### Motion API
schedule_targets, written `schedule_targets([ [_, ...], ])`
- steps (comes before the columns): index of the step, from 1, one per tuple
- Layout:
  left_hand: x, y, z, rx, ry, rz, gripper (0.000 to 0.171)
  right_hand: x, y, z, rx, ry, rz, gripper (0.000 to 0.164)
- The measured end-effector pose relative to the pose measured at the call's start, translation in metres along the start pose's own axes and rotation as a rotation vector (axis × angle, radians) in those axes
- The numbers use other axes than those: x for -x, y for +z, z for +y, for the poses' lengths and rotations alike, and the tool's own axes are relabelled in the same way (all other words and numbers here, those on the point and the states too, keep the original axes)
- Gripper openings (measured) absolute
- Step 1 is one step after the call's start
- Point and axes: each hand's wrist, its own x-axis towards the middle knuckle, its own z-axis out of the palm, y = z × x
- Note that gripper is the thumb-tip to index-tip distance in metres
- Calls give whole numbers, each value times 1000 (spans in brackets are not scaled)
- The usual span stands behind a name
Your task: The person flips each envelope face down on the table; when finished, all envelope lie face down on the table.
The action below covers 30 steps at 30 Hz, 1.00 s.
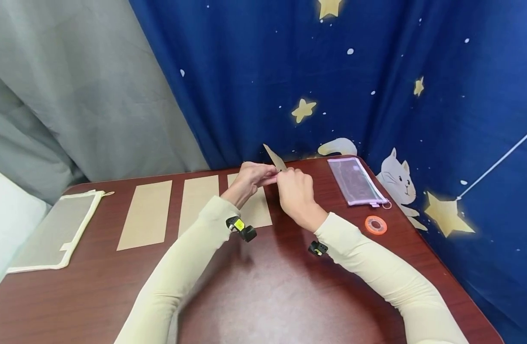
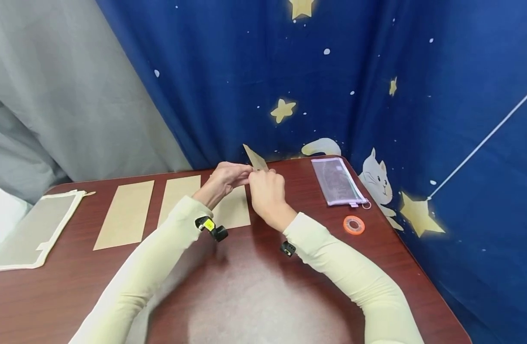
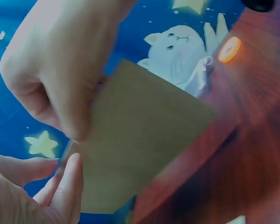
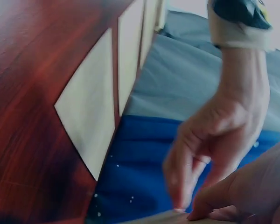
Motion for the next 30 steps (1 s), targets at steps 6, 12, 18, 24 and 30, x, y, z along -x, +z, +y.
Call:
schedule_targets([
  [6, -3, 3, -23, 27, -82, -64, 44, -4, -5, 9, -51, 122, 69, 10],
  [12, -3, 11, -51, 88, -254, -216, 55, -9, -21, 13, -175, 197, 76, 14],
  [18, 2, 18, -56, 140, -237, -258, 50, -9, -29, 15, -236, 228, 45, 17],
  [24, 3, 14, -53, 124, -252, -252, 46, -7, -33, 32, -315, 248, 67, 20],
  [30, 8, 10, -48, 42, -178, -184, 34, -4, -33, 54, -428, 253, 73, 13],
])
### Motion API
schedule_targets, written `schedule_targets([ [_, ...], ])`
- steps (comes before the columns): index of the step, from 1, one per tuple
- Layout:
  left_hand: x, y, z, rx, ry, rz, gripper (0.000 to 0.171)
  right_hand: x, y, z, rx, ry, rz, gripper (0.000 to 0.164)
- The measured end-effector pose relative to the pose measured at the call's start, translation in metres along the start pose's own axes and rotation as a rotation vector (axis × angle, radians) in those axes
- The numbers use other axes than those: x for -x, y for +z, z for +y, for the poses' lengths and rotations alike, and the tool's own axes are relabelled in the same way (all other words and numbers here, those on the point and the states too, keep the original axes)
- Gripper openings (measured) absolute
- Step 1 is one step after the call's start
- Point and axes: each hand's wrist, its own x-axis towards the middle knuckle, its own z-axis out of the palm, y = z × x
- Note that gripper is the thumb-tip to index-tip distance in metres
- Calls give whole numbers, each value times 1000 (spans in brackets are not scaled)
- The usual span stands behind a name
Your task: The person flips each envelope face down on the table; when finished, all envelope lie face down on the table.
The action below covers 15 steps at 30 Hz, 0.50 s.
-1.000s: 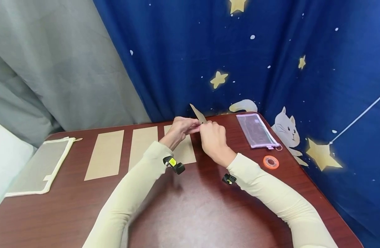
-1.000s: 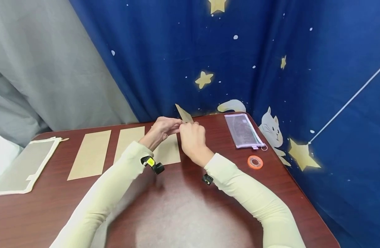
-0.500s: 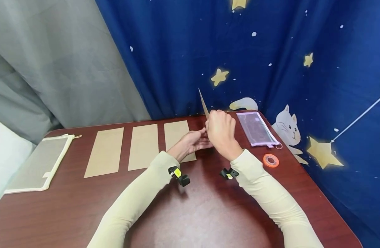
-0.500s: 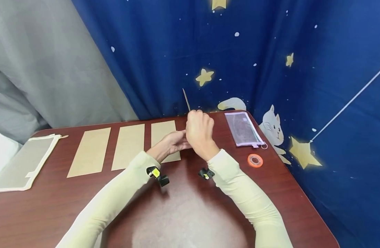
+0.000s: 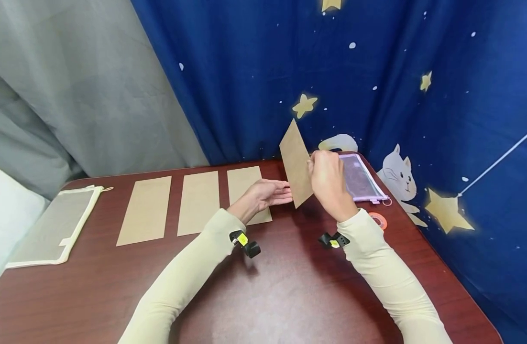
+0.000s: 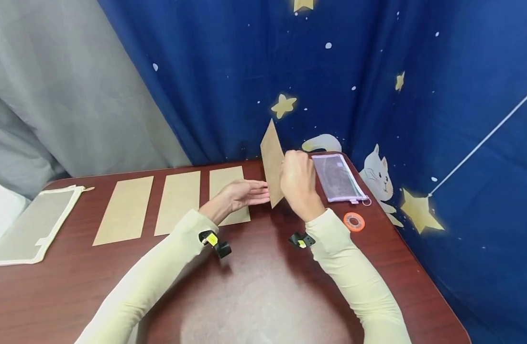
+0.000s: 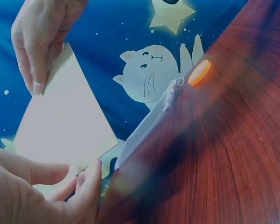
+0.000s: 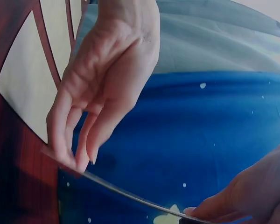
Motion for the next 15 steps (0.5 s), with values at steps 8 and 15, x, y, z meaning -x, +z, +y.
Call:
schedule_targets([
  [8, 10, 0, 1, -159, 201, 68, 35, -5, 9, 34, -152, 56, -28, 16],
  [15, 14, -2, -4, -484, 340, 239, 27, -7, 28, 69, -267, 188, -97, 14],
])
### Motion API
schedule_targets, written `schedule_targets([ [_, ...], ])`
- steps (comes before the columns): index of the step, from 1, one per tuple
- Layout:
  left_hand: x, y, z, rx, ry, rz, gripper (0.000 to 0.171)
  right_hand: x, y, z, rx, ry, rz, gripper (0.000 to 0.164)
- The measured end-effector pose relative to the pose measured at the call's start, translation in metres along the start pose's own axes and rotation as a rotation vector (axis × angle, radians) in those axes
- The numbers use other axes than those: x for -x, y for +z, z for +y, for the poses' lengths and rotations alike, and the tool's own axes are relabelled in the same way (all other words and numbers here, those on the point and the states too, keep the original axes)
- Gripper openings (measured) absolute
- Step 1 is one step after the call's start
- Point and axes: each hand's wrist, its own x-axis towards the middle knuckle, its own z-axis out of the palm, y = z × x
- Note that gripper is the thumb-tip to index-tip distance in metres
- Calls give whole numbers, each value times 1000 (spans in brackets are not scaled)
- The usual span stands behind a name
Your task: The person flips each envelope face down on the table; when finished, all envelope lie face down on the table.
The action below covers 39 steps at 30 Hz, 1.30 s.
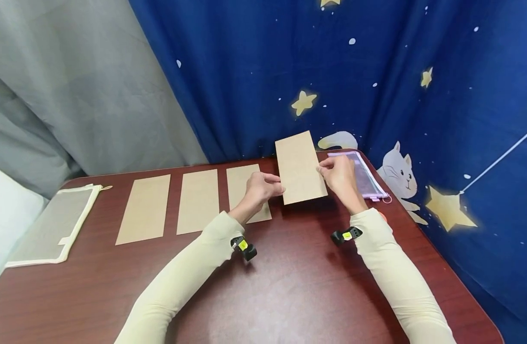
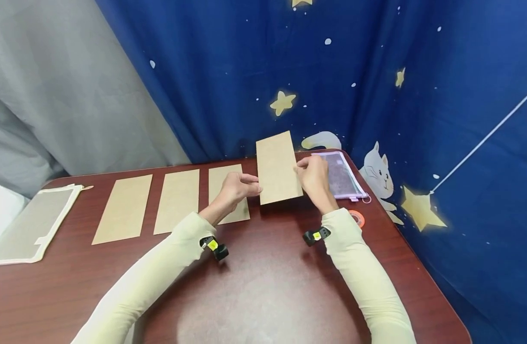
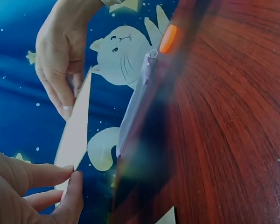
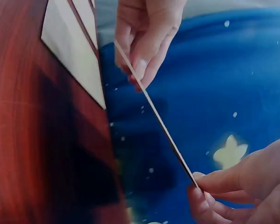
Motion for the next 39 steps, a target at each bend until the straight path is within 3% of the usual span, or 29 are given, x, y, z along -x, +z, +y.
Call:
schedule_targets([
  [3, 2, -1, -3, -147, 33, 57, 26, -2, 5, 13, -59, 61, -74, 16],
  [11, -5, 2, -19, -326, 66, 85, 26, -6, 31, 37, -117, 187, -128, 15],
  [19, -11, 6, -32, -514, 120, 48, 23, -3, 52, 50, -54, 221, -200, 14],
  [22, -13, 4, -32, -584, 149, 57, 10, -6, 60, 49, -6, 202, -216, 13],
  [27, -13, 4, -34, -664, 226, 59, 51, -10, 72, 49, 47, 178, -216, 11],
  [32, -13, 7, -36, -719, 268, 74, 60, -9, 74, 53, 73, 148, -213, 12],
  [36, -12, 5, -31, -720, 252, 69, 40, -3, 65, 57, 59, 148, -172, 16],
  [38, -10, -7, -26, -693, 212, 55, 18, -2, 58, 60, 59, 119, -156, 19],
  [39, -8, -16, -24, -695, 204, 50, 15, -1, 53, 62, 65, 92, -155, 21],
])
